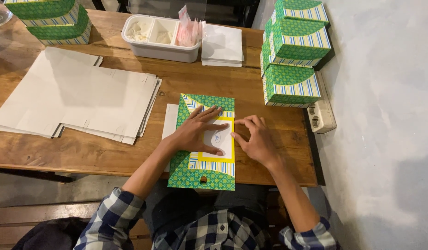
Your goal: Assembling cardboard boxes by folding and tucking flaps from flat sheets.
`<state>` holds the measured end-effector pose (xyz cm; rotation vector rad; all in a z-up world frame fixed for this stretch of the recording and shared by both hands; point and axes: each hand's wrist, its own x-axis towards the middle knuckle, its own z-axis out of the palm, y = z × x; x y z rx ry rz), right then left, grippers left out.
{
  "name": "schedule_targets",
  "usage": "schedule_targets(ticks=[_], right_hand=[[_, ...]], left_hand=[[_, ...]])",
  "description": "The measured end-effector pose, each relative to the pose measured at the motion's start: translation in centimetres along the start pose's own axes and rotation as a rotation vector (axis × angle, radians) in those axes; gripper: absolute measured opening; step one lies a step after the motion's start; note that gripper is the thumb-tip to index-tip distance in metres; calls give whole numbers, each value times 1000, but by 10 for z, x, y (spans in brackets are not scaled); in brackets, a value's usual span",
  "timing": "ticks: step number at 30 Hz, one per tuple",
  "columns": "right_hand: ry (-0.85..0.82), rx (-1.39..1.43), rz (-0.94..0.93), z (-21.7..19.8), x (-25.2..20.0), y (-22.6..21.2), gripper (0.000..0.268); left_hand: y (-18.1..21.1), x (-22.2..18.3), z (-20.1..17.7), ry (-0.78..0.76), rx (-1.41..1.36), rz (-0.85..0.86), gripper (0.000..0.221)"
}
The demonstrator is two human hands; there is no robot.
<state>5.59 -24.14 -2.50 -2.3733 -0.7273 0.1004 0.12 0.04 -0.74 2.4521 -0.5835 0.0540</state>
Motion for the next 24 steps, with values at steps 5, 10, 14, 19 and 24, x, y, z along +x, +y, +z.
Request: schedule_targets(ticks=[5, 10, 14, 19, 24], right_hand=[[-18, -39, -12, -4, 28, 10, 32], [49, -34, -39, 5, 49, 31, 35], [69, -44, -24, 6, 44, 27, 36], [22, -38, 22, -1, 26, 10, 38], [37, -23, -15, 2, 10, 5, 37]], left_hand=[[0, 0, -1, -3, -9, 4, 83], [-1, 0, 0, -17, -19, 2, 84], [-2, 0, 0, -3, -17, 7, 83], [-1, 0, 0, -5, -16, 13, 84], [1, -1, -1, 2, -15, 14, 83]])
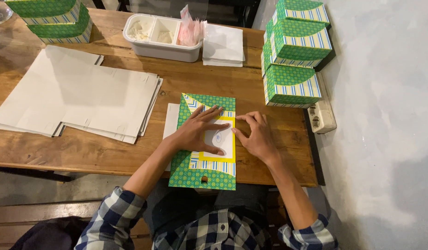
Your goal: Assembling cardboard boxes by folding and tucking flaps from flat sheets.
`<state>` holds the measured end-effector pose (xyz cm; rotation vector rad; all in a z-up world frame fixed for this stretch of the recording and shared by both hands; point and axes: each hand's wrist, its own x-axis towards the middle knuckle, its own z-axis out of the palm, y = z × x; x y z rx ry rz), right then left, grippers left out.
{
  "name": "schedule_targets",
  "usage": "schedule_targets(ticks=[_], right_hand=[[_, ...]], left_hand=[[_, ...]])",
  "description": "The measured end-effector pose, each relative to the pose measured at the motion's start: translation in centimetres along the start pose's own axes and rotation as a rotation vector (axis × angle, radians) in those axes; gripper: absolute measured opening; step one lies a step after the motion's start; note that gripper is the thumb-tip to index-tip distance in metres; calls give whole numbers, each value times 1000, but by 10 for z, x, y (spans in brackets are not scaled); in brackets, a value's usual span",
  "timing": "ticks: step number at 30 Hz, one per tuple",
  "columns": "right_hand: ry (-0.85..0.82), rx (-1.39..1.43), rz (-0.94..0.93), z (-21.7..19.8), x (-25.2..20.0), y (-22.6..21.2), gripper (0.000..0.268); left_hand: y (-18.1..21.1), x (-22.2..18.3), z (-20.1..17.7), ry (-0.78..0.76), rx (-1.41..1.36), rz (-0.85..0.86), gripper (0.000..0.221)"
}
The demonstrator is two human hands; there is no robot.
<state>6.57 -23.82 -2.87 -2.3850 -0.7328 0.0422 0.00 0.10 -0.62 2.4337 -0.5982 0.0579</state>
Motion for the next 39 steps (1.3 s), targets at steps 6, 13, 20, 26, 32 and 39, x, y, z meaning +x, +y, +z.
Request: schedule_targets(ticks=[6, 13, 20, 26, 32, 39], right_hand=[[-5, 6, 7, 1, -22, -3, 38], [-17, -9, -4, -3, -53, -19, 39], [18, -53, -22, -4, -74, -31, 38], [-13, -65, -10, -10, -81, -38, 41], [-21, -3, -18, -7, -68, -27, 40], [23, -10, -89, 3, -30, -7, 40]], left_hand=[[-1, 0, 1, -1, 3, -4, 83], [-1, 1, 1, -3, 0, -12, 83], [-3, 2, 2, -9, 8, -9, 83], [0, 1, -1, -6, -12, -7, 82], [-1, 2, 1, -13, -1, -13, 84], [-1, 1, 2, -6, -8, -15, 84]])
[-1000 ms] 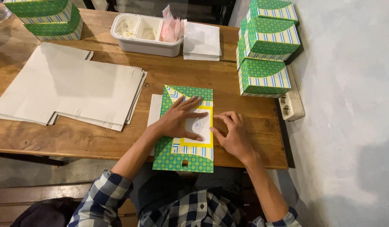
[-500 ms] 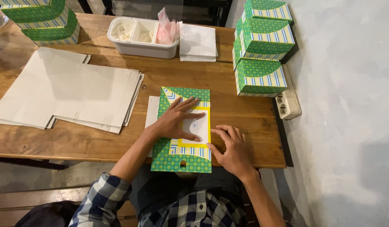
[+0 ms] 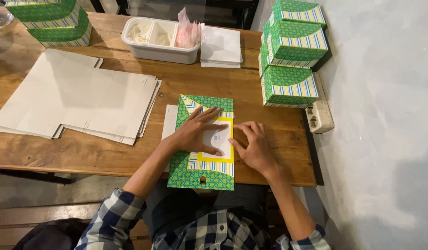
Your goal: Assembling cardboard boxes by folding and tucking flaps from flat sheets.
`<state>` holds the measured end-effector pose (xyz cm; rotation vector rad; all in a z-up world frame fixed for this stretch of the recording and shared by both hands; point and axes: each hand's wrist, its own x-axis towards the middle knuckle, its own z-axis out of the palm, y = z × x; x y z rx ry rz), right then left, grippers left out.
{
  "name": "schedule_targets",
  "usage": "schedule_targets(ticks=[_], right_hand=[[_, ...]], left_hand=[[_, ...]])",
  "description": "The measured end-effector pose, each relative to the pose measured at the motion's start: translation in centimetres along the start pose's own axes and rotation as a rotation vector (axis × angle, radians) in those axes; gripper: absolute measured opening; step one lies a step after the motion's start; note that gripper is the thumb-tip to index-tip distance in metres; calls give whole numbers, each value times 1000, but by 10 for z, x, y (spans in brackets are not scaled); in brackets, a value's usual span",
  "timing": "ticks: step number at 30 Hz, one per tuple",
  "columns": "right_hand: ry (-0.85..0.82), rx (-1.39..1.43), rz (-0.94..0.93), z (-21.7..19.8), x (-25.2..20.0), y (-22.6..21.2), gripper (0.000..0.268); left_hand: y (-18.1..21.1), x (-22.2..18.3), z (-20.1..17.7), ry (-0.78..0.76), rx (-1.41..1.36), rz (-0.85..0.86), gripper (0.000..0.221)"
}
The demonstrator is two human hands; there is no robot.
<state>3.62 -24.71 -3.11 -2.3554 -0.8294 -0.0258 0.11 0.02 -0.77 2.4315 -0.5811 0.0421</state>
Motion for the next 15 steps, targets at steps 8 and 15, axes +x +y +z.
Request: schedule_targets(ticks=[8, 15], right_hand=[[41, -46, 118, 10, 24, -4, 39], [-17, -61, 148, -3, -3, -43, 55]], left_hand=[[-12, -16, -11, 264, -132, 78, 58], [-22, -87, -7, 732, -46, -204, 37]])
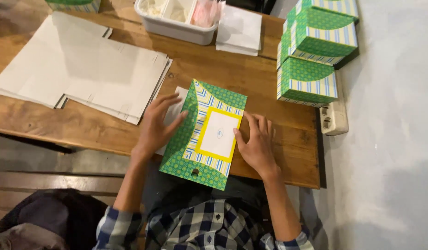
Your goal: Assembling cardboard boxes by folding and tucking flaps from flat sheets.
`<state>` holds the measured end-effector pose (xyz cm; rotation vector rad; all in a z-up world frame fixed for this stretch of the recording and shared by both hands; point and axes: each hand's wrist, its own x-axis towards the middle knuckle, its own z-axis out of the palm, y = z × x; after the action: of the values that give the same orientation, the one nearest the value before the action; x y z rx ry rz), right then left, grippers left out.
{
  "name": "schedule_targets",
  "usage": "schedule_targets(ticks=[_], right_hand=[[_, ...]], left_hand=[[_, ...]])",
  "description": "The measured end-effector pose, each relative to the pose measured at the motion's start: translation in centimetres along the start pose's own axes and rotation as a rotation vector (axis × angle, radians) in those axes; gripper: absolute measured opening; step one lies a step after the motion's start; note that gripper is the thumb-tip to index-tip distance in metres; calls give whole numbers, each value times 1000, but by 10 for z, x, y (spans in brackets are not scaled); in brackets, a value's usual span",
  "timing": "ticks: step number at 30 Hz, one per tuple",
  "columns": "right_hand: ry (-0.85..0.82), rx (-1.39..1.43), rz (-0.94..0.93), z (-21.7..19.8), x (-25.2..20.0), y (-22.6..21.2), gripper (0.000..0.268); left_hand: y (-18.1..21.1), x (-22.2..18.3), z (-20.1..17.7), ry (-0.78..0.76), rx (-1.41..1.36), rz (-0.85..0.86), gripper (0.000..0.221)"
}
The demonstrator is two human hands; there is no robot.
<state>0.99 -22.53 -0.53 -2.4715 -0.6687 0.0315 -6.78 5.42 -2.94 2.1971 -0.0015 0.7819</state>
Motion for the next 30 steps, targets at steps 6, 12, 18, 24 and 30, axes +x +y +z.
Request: schedule_targets(ticks=[6, 12, 18, 24, 30], right_hand=[[-7, 116, -34, 7, -27, -23, 60], [-18, 23, -63, 28, -36, -27, 67], [13, 42, -62, 28, -38, -27, 69], [1, 38, -49, 27, -37, -28, 70], [7, 1, -46, 31, -37, -25, 71]], left_hand=[[40, -67, -20, -47, 196, -120, 63], [69, -87, -9, -65, 351, -184, 89], [87, -94, -8, -45, 247, -315, 83], [88, -123, -32, 136, 313, -435, 57], [70, -142, -33, 48, -61, -769, 25]])
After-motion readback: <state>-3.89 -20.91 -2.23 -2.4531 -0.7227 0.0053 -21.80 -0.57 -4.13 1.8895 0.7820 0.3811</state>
